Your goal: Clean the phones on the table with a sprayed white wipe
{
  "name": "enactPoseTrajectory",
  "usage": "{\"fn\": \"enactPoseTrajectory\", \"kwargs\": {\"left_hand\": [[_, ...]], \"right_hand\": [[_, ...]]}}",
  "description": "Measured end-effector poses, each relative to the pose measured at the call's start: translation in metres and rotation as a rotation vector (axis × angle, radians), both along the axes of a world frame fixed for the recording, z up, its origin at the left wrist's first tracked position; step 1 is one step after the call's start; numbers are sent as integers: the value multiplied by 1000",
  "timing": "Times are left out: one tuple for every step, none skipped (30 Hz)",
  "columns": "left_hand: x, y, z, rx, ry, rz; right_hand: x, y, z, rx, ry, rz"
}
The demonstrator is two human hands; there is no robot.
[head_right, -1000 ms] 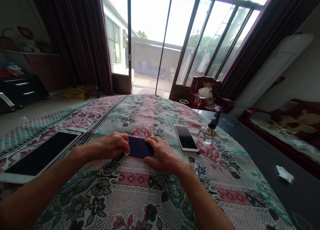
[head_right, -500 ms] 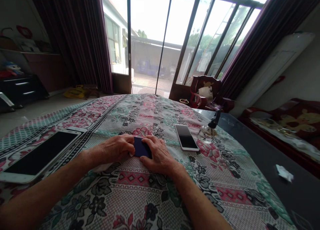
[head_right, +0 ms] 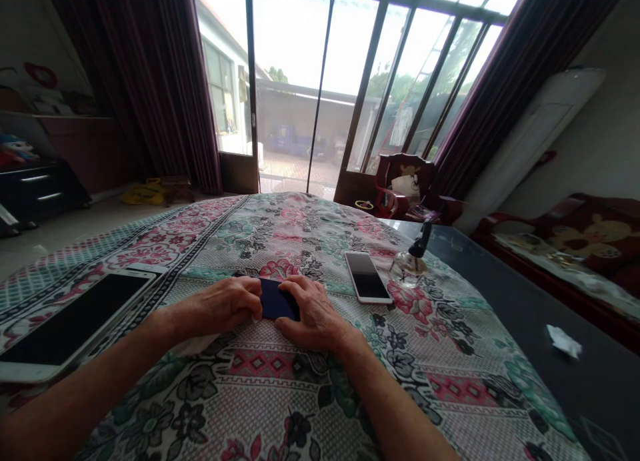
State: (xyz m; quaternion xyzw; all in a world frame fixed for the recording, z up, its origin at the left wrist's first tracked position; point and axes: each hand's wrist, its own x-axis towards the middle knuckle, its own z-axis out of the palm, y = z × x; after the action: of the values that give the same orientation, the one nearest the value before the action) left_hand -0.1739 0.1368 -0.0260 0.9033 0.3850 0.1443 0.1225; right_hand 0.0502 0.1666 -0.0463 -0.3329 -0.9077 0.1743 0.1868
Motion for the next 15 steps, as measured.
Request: {"fn": "enactPoseTrajectory", "kwargs": {"left_hand": [[-6, 2, 0, -3, -1, 7], [-12, 4, 0, -6, 0, 16], [-19, 6, 0, -12, 7, 25], [-24, 7, 0, -19, 17, 38], [-27, 8, 0, -26, 27, 52], [-28, 9, -1, -30, 33, 62], [-26, 9, -1, -30, 32, 62], [-22, 8, -2, -25, 24, 52], [-17, 6, -2, -16, 13, 37], [-11, 4, -2, -5, 1, 21], [-5, 2, -2, 2, -8, 6], [0, 1, -2, 5, -13, -1], [3, 0, -2, 2, -14, -4], [3, 0, -2, -3, -17, -4], [1, 0, -2, -9, -21, -3]], "right_hand": [[0, 0, 0, -3, 2, 1], [0, 0, 0, -8, 3, 1], [1, 0, 0, -11, 2, -2], [1, -1, 1, -14, 1, -7], [1, -1, 1, -14, 0, -13], [0, -1, 0, -12, -2, -15], [0, 0, 0, -8, -3, -15], [0, 0, -1, -4, -1, -13], [0, 1, -2, 0, 2, -10], [1, 1, -3, 2, 7, -6], [1, 2, -4, 4, 11, -3], [1, 2, -4, 5, 16, -2], [1, 2, -5, 4, 18, -2], [1, 2, -4, 2, 17, -3], [1, 2, -4, -2, 16, -5]]}}
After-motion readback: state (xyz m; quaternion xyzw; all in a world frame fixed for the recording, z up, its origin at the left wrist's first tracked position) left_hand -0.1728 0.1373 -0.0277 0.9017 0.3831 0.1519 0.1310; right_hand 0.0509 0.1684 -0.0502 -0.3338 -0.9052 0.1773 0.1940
